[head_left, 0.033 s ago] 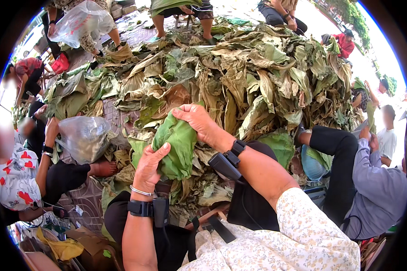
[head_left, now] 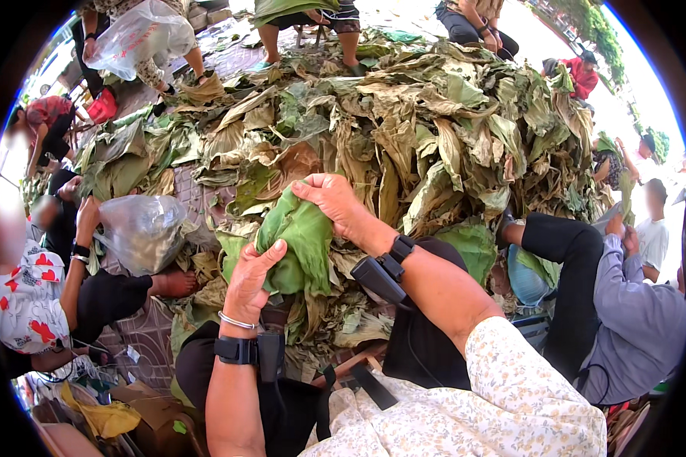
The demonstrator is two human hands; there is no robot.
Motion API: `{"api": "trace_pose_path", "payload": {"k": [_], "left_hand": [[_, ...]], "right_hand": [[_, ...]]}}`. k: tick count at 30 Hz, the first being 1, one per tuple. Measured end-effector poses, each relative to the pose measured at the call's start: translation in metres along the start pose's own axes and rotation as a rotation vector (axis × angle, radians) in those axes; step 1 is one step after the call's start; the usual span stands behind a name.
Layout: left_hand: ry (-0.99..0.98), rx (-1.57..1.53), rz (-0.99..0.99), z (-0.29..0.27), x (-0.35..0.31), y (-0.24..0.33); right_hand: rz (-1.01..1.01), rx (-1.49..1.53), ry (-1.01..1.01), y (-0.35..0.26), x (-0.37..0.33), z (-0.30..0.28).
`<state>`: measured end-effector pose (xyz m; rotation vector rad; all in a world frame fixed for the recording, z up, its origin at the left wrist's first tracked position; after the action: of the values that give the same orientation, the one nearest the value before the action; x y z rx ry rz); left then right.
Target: The person sorts through a pile of large leaves, picking them up one at a time, folding them, and stacking them with others.
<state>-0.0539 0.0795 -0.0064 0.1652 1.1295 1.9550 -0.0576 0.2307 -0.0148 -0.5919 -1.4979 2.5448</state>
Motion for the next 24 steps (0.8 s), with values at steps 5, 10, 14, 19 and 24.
{"api": "trace_pose_path", "payload": {"k": [5, 10, 14, 19, 24], "left_hand": [[-0.068, -0.059, 0.045, 0.006, 0.001, 0.002], [-0.002, -0.196, 0.15, -0.008, 0.003, 0.014], [0.077, -0.269, 0.228, -0.028, 0.006, 0.02], [0.156, -0.237, 0.307, -0.031, 0.01, 0.023], [0.172, -0.139, 0.367, -0.044, 0.012, 0.025]], "right_hand": [[-0.176, -0.226, 0.234, -0.02, 0.007, -0.039], [-0.037, -0.192, 0.125, -0.004, 0.004, -0.043], [0.359, -0.122, -0.17, 0.029, -0.024, 0.031], [0.251, 0.076, -0.345, 0.024, -0.031, 0.046], [-0.034, -0.187, -0.086, 0.008, -0.008, 0.011]]}}
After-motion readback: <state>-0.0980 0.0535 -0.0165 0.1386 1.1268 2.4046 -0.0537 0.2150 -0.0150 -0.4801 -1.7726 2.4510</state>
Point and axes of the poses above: each hand's wrist, its own x-axis towards the middle knuckle, its own z-axis out of the palm, y = z × x, the point moved 9 cm from there along x, towards the middle knuckle, and after that the axes turned 3 degrees about z, right-handed, at the moved point
